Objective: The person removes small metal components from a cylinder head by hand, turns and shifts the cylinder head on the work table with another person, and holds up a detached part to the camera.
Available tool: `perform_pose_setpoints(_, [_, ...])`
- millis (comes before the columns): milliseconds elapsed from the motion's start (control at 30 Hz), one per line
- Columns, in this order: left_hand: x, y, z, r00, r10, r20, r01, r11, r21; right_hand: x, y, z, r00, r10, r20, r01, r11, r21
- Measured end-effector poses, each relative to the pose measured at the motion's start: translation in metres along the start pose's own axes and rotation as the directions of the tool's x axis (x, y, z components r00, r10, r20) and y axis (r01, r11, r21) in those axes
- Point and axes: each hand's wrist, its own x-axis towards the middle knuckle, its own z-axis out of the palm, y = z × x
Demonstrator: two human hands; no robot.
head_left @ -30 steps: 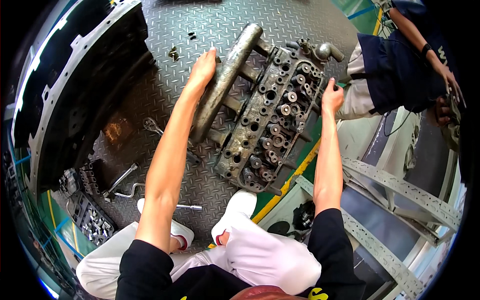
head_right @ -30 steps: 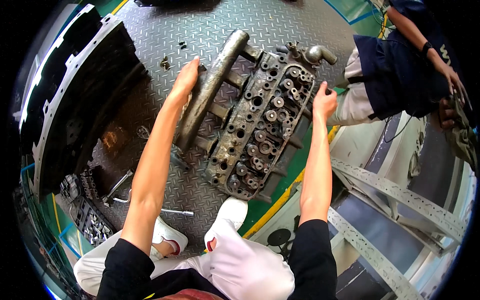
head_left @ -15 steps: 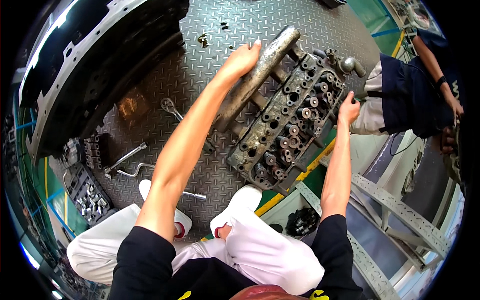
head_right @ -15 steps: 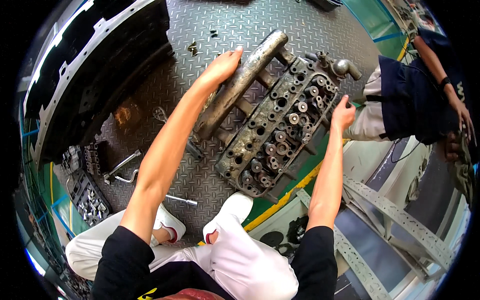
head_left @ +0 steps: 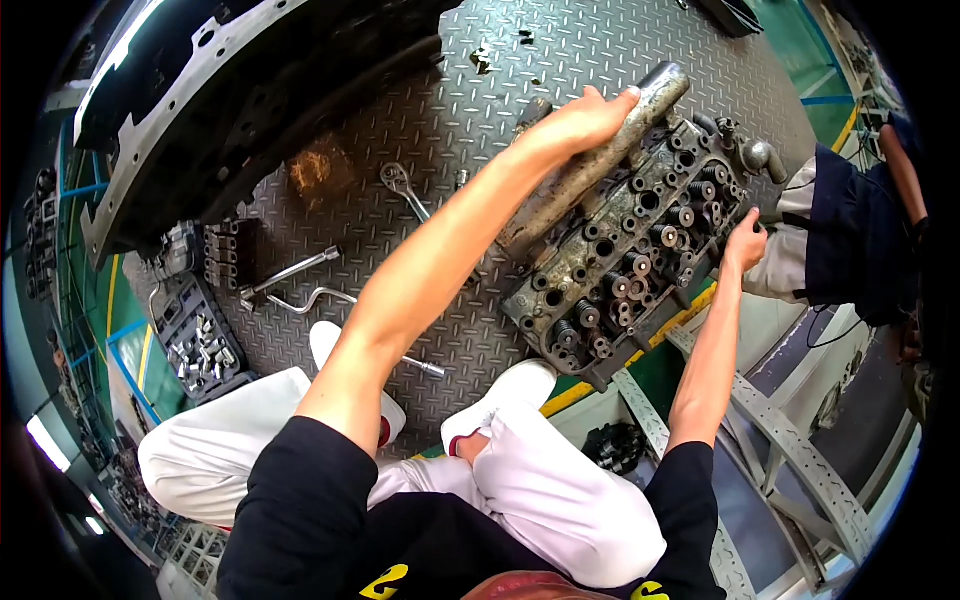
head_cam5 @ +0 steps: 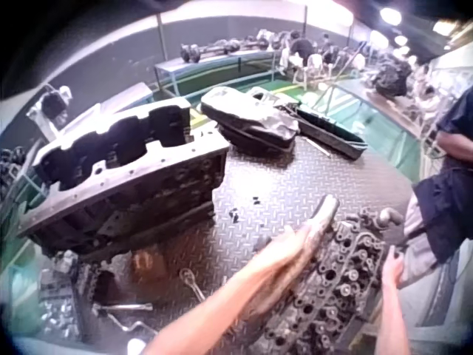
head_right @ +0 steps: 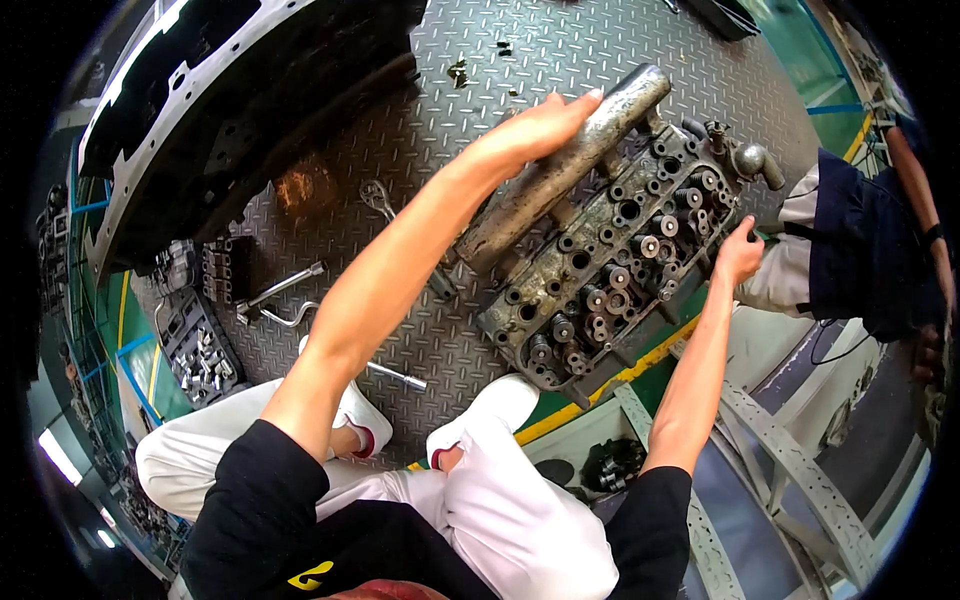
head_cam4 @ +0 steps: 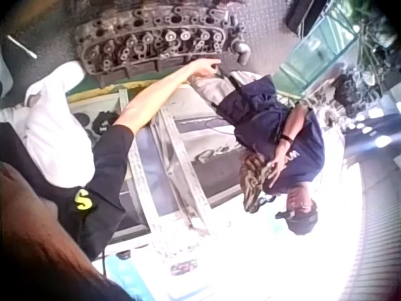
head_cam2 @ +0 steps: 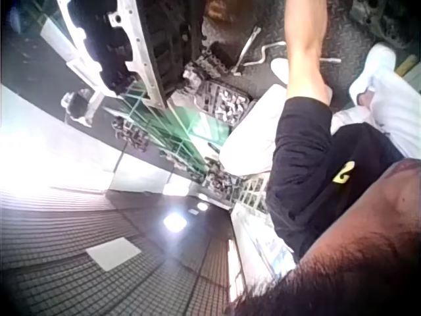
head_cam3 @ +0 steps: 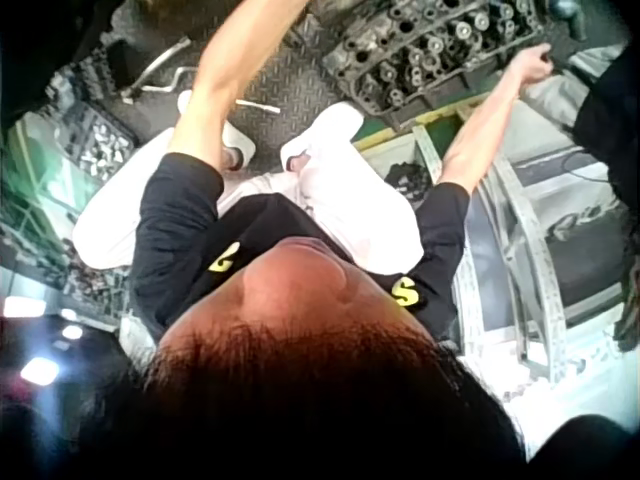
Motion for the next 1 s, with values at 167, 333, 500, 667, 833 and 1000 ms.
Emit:
perform_pose_setpoints(167, [0.017, -0.014, -0.006, 0.998, 0.038, 0.043, -0.033, 0.993, -0.113, 0.002, -0.002, 0.01, 0.999, -0.022, -0.027, 0.021, 0.999, -0.027])
perform_pose_setpoints(333, [0.023, -0.019, -0.008, 0.995, 0.091, 0.036, -0.089, 0.994, -0.06, 0.008, 0.009, 0.014, 0.995, -0.091, -0.051, 0.092, 0.996, 0.009])
perform_pose_setpoints(500, [0.055, -0.058, -0.038, 0.994, 0.063, -0.091, -0.057, 0.996, 0.068, 0.006, 0.014, 0.009, 0.998, -0.062, 0.02, 0.063, 0.998, -0.002])
perform_pose_setpoints(667, [0.057, -0.079, -0.036, 0.998, 0.053, -0.026, -0.055, 0.993, -0.101, 0.02, 0.025, 0.009, 0.984, -0.158, -0.083, 0.165, 0.983, 0.086])
perform_pose_setpoints(833, [0.048, -0.099, -0.031, 0.998, 0.037, 0.048, -0.008, 0.866, -0.499, 0.02, 0.027, 0.019, 0.988, -0.132, -0.086, 0.139, 0.986, 0.087])
perform_pose_setpoints(1000, [0.053, -0.103, -0.017, 0.997, 0.064, -0.046, -0.077, 0.906, -0.416, 0.004, 0.009, 0.005, 0.994, -0.083, -0.077, 0.09, 0.991, 0.096])
